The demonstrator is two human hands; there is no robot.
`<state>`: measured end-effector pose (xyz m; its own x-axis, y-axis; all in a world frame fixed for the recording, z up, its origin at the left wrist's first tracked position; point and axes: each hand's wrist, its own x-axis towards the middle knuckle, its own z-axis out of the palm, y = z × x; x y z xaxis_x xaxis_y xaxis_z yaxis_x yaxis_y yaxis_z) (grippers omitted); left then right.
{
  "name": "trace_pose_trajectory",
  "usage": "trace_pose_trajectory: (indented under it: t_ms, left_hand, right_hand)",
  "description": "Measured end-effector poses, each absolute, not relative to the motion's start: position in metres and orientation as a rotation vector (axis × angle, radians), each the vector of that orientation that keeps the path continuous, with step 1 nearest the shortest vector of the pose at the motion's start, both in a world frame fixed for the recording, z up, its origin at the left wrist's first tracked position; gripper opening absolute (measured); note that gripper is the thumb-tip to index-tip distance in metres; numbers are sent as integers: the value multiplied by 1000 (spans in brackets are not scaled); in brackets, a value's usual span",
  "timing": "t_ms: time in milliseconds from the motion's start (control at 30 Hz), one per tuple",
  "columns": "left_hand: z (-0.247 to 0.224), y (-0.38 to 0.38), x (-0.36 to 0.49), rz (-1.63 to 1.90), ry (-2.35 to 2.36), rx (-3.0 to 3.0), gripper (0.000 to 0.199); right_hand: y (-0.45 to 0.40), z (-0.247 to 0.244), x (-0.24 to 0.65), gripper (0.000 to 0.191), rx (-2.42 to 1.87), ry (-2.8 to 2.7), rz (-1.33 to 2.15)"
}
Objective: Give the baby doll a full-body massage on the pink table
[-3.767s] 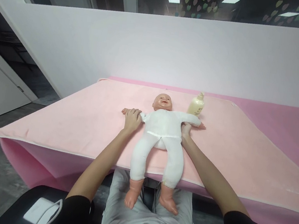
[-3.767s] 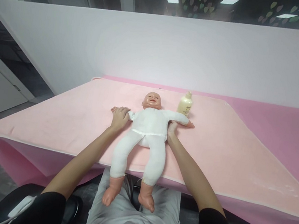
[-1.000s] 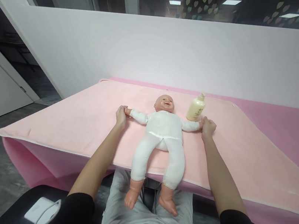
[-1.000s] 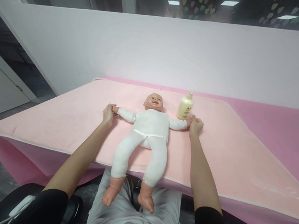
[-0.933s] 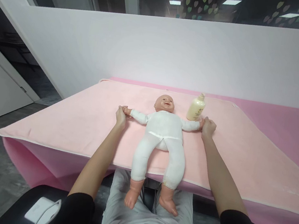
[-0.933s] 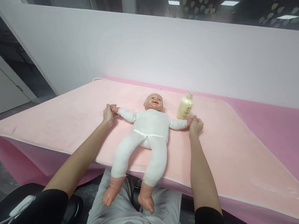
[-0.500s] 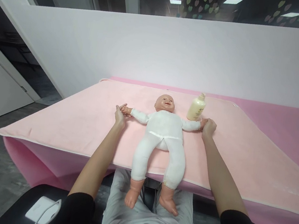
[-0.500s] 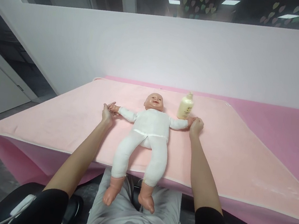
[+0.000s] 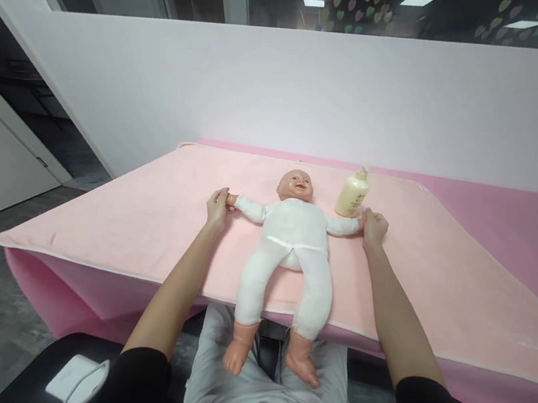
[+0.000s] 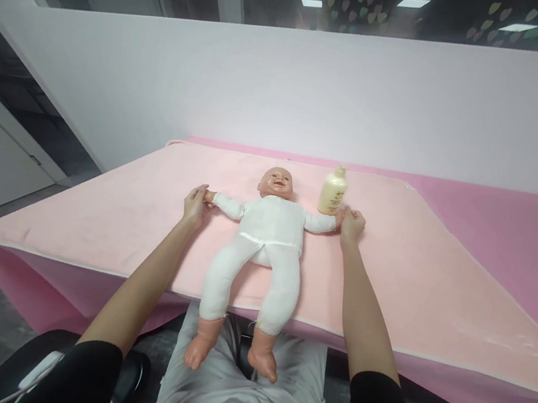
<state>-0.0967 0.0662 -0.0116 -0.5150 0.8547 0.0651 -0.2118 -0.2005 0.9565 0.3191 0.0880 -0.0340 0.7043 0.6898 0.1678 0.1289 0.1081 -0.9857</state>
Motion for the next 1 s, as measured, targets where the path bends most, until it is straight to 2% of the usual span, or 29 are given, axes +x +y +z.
trace_pose_trajectory:
  t_ms: [133, 533, 767, 1000]
  left_hand:
    - [-10, 64, -95, 1821, 1307, 805, 28]
    - [-7, 68, -98, 1792, 1342, 636, 62]
    - [-9, 69, -98, 1807, 1282, 654, 57]
    - [-15, 69, -96, 1854, 1265, 774, 37]
  right_hand:
    - [88, -34, 319, 30, -1464, -753, 428]
    - [95, -42, 324, 27, -1482, -747, 417]
    - [93, -39, 322, 23, -1440, -724, 464]
    - [91, -38, 321, 25, -1443, -746, 460]
